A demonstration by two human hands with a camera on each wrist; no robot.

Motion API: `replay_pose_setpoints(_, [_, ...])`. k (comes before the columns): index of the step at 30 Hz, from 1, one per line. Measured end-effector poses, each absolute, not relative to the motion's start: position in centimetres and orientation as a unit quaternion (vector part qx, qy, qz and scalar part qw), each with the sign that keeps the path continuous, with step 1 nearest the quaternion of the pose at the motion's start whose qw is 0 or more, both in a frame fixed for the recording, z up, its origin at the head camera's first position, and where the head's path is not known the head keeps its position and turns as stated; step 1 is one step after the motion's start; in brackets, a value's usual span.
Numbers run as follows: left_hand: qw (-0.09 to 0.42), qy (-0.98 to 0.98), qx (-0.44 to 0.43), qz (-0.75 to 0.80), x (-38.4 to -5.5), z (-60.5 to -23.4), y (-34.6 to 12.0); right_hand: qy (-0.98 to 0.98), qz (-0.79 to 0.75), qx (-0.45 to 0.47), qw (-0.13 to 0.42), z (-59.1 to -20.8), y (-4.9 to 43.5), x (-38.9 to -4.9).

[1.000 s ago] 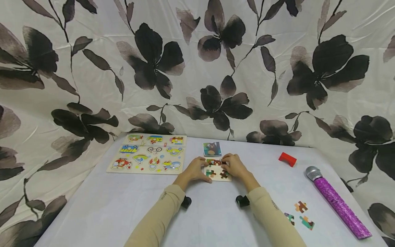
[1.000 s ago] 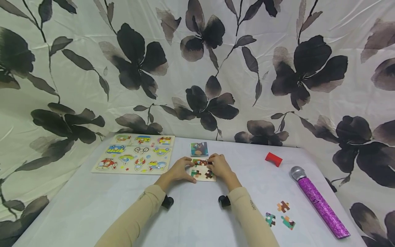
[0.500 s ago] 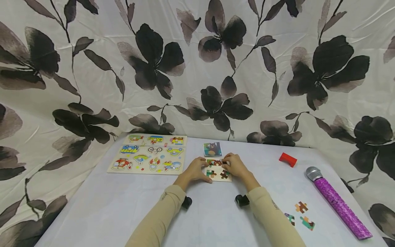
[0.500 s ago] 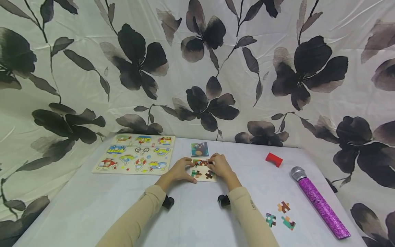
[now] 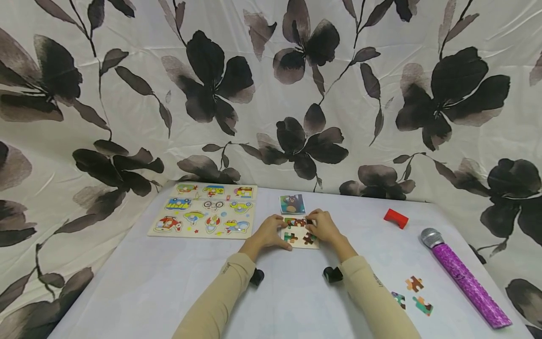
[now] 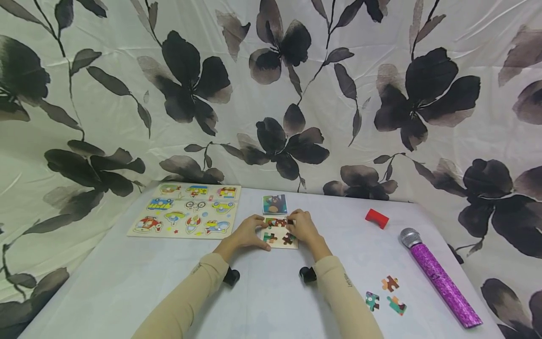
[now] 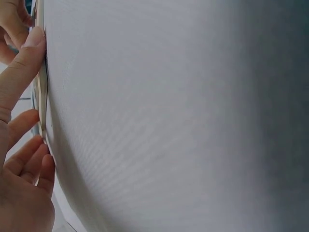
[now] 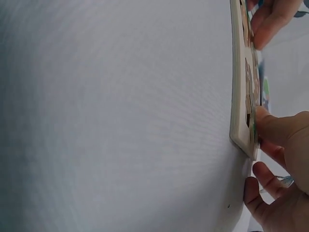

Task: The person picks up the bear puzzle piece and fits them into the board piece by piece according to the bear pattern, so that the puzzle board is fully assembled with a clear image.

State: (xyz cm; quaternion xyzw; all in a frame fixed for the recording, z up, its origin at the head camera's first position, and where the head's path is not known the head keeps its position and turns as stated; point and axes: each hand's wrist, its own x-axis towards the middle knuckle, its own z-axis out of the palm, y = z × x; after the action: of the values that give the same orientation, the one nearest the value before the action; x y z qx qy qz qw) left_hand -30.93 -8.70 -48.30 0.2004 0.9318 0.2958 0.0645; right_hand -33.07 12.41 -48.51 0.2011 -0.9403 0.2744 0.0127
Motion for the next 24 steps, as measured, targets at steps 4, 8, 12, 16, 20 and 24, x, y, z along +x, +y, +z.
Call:
replay_pose_setpoints(4, [0.065,0.931,0.2,0.299,-30.9,-48.2,-8.7,-0.937,0.277,0.214,0.006,-48.4,12.5,-33.2])
replay_pose_setpoints(8, [0.068,0.929,0.199,0.305,-30.9,-48.2,-8.7,-0.934,0.268,0.238,-0.013,-47.8,12.5,-33.4])
replay_pose_setpoints(12, [0.069,0.929,0.201,0.302,-31.0,-48.3,-8.6,-0.931,0.278,0.236,-0.031,-47.3,12.5,-33.5])
replay_pose_setpoints(16, [0.069,0.93,0.2,0.302,-31.0,-48.3,-8.6,-0.926,0.305,0.22,-0.038,-47.2,12.6,-33.8])
replay_pose_setpoints(20, [0.067,0.929,0.198,0.306,-31.1,-48.3,-8.6,-0.921,0.328,0.206,-0.043,-47.5,12.6,-34.0])
replay_pose_setpoints(24, [0.067,0.928,0.198,0.309,-31.0,-48.4,-8.7,-0.917,0.345,0.194,-0.043,-47.8,12.6,-34.0])
